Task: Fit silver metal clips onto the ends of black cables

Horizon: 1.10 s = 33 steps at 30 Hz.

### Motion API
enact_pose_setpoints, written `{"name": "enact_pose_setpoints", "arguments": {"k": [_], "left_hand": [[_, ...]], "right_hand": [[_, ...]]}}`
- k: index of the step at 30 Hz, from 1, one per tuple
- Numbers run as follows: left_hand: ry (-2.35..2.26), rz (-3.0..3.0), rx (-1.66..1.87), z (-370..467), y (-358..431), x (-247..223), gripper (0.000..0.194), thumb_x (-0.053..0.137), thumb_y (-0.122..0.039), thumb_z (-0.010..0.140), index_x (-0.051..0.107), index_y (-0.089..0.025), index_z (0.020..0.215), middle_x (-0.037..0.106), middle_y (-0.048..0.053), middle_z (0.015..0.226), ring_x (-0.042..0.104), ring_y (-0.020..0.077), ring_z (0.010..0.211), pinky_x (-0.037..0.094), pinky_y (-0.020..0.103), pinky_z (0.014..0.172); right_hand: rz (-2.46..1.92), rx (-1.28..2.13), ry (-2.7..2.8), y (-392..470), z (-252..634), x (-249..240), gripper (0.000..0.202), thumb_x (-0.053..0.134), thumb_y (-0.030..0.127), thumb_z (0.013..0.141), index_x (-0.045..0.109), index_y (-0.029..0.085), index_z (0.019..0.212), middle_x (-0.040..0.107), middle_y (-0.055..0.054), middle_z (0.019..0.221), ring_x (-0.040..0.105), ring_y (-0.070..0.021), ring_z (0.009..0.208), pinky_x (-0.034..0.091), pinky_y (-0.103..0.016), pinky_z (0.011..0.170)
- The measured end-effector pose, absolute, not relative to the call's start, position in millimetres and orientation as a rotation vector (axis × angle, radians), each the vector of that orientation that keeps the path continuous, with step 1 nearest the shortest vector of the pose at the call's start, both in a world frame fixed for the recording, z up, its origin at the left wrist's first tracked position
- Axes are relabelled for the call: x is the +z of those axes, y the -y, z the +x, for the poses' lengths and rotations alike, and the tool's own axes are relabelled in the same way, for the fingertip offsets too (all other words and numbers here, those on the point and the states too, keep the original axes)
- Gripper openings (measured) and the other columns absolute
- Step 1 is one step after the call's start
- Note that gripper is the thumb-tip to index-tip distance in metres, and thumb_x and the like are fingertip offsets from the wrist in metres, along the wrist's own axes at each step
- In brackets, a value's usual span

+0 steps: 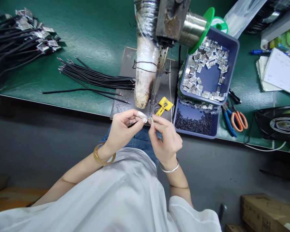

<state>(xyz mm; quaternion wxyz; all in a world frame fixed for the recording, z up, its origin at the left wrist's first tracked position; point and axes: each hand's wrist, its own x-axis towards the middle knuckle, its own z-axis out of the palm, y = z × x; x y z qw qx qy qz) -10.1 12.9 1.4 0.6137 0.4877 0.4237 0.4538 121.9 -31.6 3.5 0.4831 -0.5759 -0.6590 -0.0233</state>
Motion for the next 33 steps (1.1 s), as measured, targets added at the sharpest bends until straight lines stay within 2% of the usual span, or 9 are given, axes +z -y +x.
{"name": "enact_pose_setpoints", "arguments": {"k": [2,4,6,8,11,19,25,28,33], "left_hand": [[-0.918,1.080,1.093,-11,-12,0,0.007,0.069,-0.019,0.083,0.066,-0.014,0.081,0.066,0.000,0.069,0.061,0.0079,0.062,0.050,0.016,0.062],[-0.840,1.042,1.118,-12,-11,1,0.008,0.069,-0.021,0.085,0.065,-0.015,0.084,0.068,0.001,0.073,0.065,0.0084,0.067,0.053,0.016,0.065],[-0.806,1.045,1.106,-13,-10,2,0.008,0.068,-0.022,0.087,0.065,-0.015,0.084,0.067,0.000,0.073,0.064,0.0081,0.066,0.053,0.016,0.064],[-0.827,1.076,1.082,-13,-9,4,0.008,0.066,-0.022,0.088,0.065,-0.015,0.085,0.062,-0.001,0.067,0.061,0.0081,0.063,0.051,0.016,0.061],[-0.876,1.119,1.076,-12,-8,5,0.006,0.065,-0.021,0.089,0.067,-0.015,0.088,0.058,-0.002,0.064,0.059,0.0090,0.062,0.050,0.018,0.060],[-0.942,1.178,1.153,-5,-12,0,0.007,0.065,-0.019,0.088,0.070,-0.014,0.087,0.063,0.000,0.073,0.059,0.0076,0.067,0.049,0.015,0.060],[-0.927,1.215,1.224,-3,-11,2,0.007,0.066,-0.019,0.089,0.071,-0.014,0.091,0.070,0.001,0.081,0.065,0.0082,0.074,0.053,0.013,0.067],[-0.919,1.207,1.209,-4,-10,0,0.007,0.066,-0.020,0.090,0.070,-0.015,0.092,0.070,0.001,0.081,0.066,0.0081,0.074,0.054,0.014,0.068],[-0.962,1.183,1.144,-4,-8,-3,0.008,0.064,-0.022,0.090,0.069,-0.015,0.090,0.065,0.000,0.075,0.061,0.0084,0.069,0.051,0.015,0.063]], "right_hand": [[-1.413,0.075,1.521,33,118,2,0.017,0.071,0.008,0.085,0.066,0.023,0.090,0.077,-0.002,0.100,0.075,-0.0151,0.090,0.063,-0.027,0.078],[-1.410,0.361,1.387,34,118,3,0.012,0.070,0.011,0.087,0.065,0.022,0.089,0.075,-0.002,0.100,0.076,-0.0140,0.084,0.064,-0.026,0.073],[-1.383,0.601,1.265,34,119,6,0.008,0.069,0.015,0.089,0.064,0.021,0.087,0.074,-0.001,0.100,0.076,-0.0123,0.077,0.065,-0.025,0.071],[-1.353,0.678,1.223,33,122,9,0.008,0.070,0.017,0.089,0.064,0.020,0.086,0.074,-0.001,0.101,0.076,-0.0124,0.078,0.065,-0.026,0.072],[-1.342,0.623,1.235,31,125,12,0.008,0.071,0.016,0.088,0.066,0.021,0.086,0.074,-0.002,0.102,0.076,-0.0147,0.086,0.065,-0.027,0.074],[-1.398,0.415,1.353,24,124,8,0.009,0.072,0.014,0.087,0.069,0.023,0.085,0.075,-0.002,0.099,0.073,-0.0147,0.088,0.061,-0.026,0.068],[-1.393,0.241,1.474,22,125,13,0.011,0.072,0.013,0.086,0.068,0.023,0.085,0.076,-0.002,0.097,0.073,-0.0172,0.091,0.061,-0.037,0.082],[-1.368,0.188,1.535,24,126,11,0.015,0.072,0.009,0.084,0.068,0.023,0.087,0.076,-0.002,0.099,0.073,-0.0169,0.092,0.060,-0.036,0.083],[-1.355,0.167,1.587,24,128,5,0.018,0.071,0.007,0.083,0.066,0.023,0.090,0.076,-0.003,0.103,0.073,-0.0169,0.094,0.060,-0.034,0.085]]}}
